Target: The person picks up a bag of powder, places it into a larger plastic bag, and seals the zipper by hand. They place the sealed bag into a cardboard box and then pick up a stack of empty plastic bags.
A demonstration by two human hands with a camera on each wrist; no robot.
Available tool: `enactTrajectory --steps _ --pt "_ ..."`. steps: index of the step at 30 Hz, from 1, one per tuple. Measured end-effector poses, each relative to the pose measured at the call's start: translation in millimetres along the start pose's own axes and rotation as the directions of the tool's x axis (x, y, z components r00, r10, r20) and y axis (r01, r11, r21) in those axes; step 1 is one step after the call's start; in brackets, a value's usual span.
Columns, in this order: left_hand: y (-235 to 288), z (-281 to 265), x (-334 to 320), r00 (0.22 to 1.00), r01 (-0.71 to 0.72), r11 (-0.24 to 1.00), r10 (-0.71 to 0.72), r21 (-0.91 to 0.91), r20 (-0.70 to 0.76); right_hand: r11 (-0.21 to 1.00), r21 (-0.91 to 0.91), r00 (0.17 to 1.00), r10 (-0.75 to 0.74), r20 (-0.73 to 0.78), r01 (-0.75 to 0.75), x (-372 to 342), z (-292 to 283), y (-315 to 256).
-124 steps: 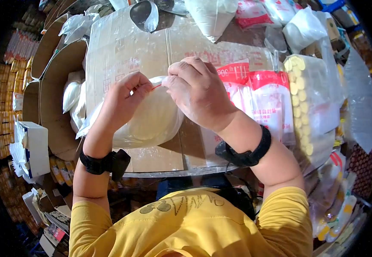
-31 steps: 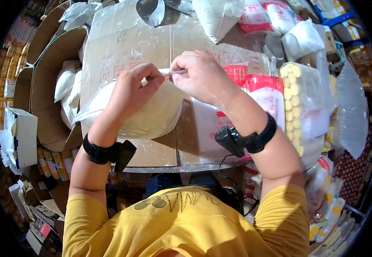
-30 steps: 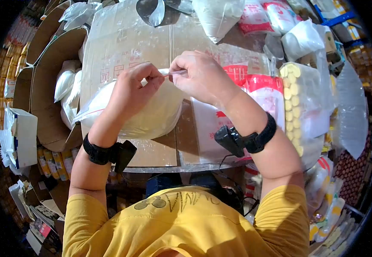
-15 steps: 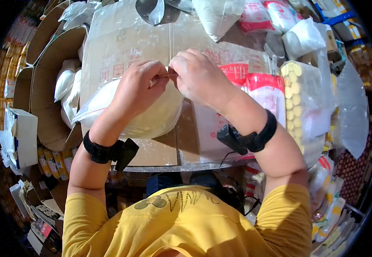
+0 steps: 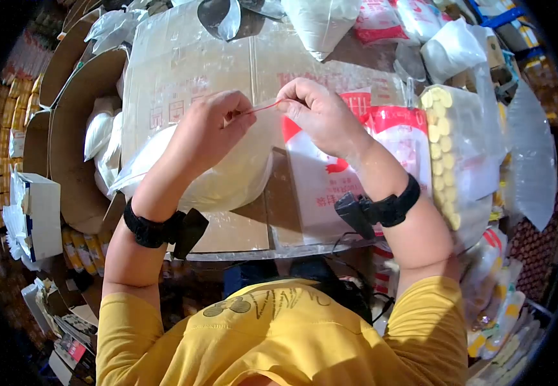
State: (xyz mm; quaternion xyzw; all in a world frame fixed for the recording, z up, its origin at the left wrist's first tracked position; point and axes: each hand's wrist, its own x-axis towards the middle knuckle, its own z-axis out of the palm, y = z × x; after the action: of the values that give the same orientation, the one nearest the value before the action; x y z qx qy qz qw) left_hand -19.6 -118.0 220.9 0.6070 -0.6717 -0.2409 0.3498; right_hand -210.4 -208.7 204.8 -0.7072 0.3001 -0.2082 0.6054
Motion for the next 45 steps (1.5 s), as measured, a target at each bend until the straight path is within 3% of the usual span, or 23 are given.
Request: enactTrajectory --steps 2,5,8,11,15,18,20,23,26,29,36,39,42,45 --pt "7 -1 3 0.994 0.099 0.994 -0.097 -0.036 0.039 0.998 0.067 1.0 0.013 -0.026 -0.011 0 3 2" --pt "1 5 2 0.993 -0.093 0.99 0.1 0.105 -0.057 0.967 -0.065 0.965 -0.25 -0.081 0.245 3 16 4" --pt "-3 8 1 0.986 -0.144 0.972 0.157 0.186 -0.06 0.883 -0.351 0.94 -0.341 -0.021 0.313 6 15 3" --pt "0 0 -6 0.973 -0.206 0.944 0.225 0.26 -0.049 0.902 -0.342 0.956 -0.291 -0.031 0.264 7 16 1" --pt "-13 -24 -19 0.997 -0.054 0.978 0.04 0.203 0.072 0.942 -0.278 0.979 -0.202 -0.019 0.189 6 14 -4" --pt "-13 -30 -26 0.996 -0.014 0.959 -0.013 0.284 0.093 0.937 -0.288 0.979 -0.205 -0.002 0.195 8 16 -10" --pt "-16 -33 -32 0.998 -0.039 0.931 0.016 0.363 0.067 0.904 -0.362 0.972 -0.231 0.029 0.226 8 13 -15" --pt "-14 -33 -36 0.998 -0.07 0.899 0.066 0.432 0.024 0.927 -0.343 0.985 -0.169 -0.02 0.152 7 15 -16" --pt "-9 -29 -33 0.993 -0.096 0.896 0.117 0.434 -0.022 0.699 -0.623 0.914 -0.4 0.066 0.351 9 23 -23" --pt "-11 -24 -32 0.982 -0.14 0.886 0.183 0.443 -0.055 0.444 -0.723 0.778 -0.593 0.206 0.529 17 49 -22" --pt "-13 -28 -37 0.984 -0.144 0.916 0.172 0.376 -0.042 0.303 -0.78 0.762 -0.566 0.315 0.548 22 55 -23" --pt "-15 -31 -36 0.989 -0.127 0.927 0.145 0.352 -0.026 0.301 -0.812 0.759 -0.603 0.244 0.501 18 36 -10" --pt "-14 -33 -35 0.99 -0.132 0.933 0.138 0.335 0.005 0.42 -0.78 0.832 -0.508 0.222 0.464 11 16 -9" --pt "-16 -32 -34 0.987 -0.143 0.925 0.158 0.353 -0.015 0.521 -0.741 0.846 -0.52 0.117 0.423 3 6 -3"
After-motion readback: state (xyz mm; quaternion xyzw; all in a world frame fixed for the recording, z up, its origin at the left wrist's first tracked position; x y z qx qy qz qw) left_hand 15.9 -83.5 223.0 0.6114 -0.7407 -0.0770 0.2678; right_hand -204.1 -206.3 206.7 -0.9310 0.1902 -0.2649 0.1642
